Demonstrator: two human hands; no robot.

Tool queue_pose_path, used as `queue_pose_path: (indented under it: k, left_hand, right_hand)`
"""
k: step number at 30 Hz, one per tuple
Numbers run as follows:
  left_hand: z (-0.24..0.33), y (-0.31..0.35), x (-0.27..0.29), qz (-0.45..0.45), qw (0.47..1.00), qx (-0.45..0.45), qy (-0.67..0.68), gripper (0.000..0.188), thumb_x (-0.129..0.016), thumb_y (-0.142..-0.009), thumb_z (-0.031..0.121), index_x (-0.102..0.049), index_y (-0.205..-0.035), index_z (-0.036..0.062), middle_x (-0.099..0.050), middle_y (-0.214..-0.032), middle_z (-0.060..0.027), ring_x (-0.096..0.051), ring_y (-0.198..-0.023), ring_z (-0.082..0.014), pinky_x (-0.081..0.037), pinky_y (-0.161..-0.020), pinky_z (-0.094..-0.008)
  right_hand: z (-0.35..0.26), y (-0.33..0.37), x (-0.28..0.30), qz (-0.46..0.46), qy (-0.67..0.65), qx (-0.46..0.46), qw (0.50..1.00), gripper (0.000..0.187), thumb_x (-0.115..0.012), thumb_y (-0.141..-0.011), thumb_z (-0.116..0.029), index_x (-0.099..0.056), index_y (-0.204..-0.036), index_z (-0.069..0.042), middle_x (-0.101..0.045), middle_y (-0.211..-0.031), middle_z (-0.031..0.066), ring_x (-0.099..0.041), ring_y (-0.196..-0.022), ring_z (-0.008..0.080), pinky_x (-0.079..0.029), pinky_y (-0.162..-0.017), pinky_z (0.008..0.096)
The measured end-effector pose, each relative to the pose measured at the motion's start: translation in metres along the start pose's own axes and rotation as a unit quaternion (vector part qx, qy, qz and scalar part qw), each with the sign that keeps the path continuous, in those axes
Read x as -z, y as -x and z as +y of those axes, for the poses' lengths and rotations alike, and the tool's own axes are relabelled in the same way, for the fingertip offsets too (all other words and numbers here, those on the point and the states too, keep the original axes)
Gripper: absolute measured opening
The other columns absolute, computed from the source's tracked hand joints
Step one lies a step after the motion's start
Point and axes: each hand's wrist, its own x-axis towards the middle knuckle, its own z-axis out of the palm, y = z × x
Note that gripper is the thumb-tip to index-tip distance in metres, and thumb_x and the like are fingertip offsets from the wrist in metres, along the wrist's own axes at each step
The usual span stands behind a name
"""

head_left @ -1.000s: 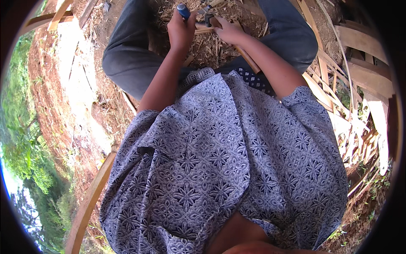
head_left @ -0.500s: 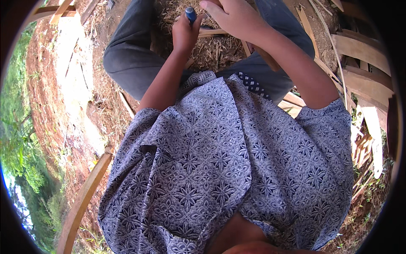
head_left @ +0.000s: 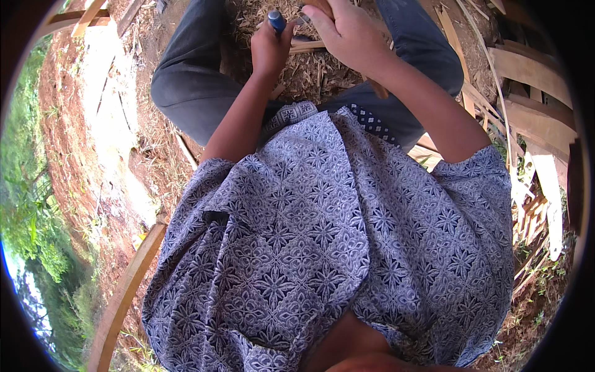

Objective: The person sits on the ground and uses a chisel and mallet to carve a small piece of wood. They repeatedly strike the chisel to shape the wood, occasionally pausing to inspect the piece and adjust its position.

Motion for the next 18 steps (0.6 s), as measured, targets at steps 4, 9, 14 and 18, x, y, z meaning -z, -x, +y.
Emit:
queue_pose_path:
  k: [4,9,14,18]
  left_hand:
    - [-0.006,0.003,0.003,0.015,1.000,0.006,0.010,0.028,-0.080,-0.091,0.023,-0.064,-0.092,0.0005,-0.069,-0.074,-0.0152,-0.069,-0.067,-0.0318,-0.054,-0.064,-0.0392]
    - [-0.021,0.008,0.004,0.064,0.994,0.050,0.069,0.023,-0.079,-0.093,0.020,-0.066,-0.094,0.0007,-0.072,-0.076,-0.0119,-0.070,-0.069,-0.0165,-0.053,-0.065,-0.0327]
    - [-0.058,0.002,0.009,0.043,0.967,0.106,0.227,0.016,-0.061,-0.105,0.013,-0.055,-0.110,-0.0014,-0.073,-0.099,-0.0133,-0.073,-0.094,-0.0217,-0.064,-0.082,-0.0360]
    - [-0.061,0.001,0.022,0.120,0.892,0.270,0.342,0.025,-0.055,-0.108,0.018,-0.047,-0.119,-0.0028,-0.069,-0.109,-0.0177,-0.074,-0.093,-0.0281,-0.065,-0.077,-0.0428]
  right_hand:
    - [0.001,-0.009,-0.007,0.053,-0.104,0.075,0.990,0.058,-0.056,-0.102,-0.022,-0.040,-0.153,0.002,-0.063,-0.132,0.0314,-0.065,-0.120,0.0424,-0.052,-0.098,0.0458]
    - [0.061,-0.005,-0.045,0.025,-0.020,-0.035,0.999,0.060,-0.056,-0.103,-0.024,-0.037,-0.156,-0.003,-0.063,-0.130,0.0300,-0.065,-0.118,0.0409,-0.052,-0.098,0.0452]
    - [0.121,0.002,-0.097,-0.191,0.106,-0.186,0.958,0.064,-0.054,-0.104,-0.030,-0.032,-0.161,-0.012,-0.065,-0.130,0.0295,-0.065,-0.118,0.0439,-0.050,-0.101,0.0480]
    - [0.147,0.011,-0.116,-0.178,0.015,-0.229,0.957,0.065,-0.053,-0.103,-0.024,-0.028,-0.162,-0.011,-0.061,-0.136,0.0304,-0.063,-0.122,0.0438,-0.049,-0.101,0.0508]
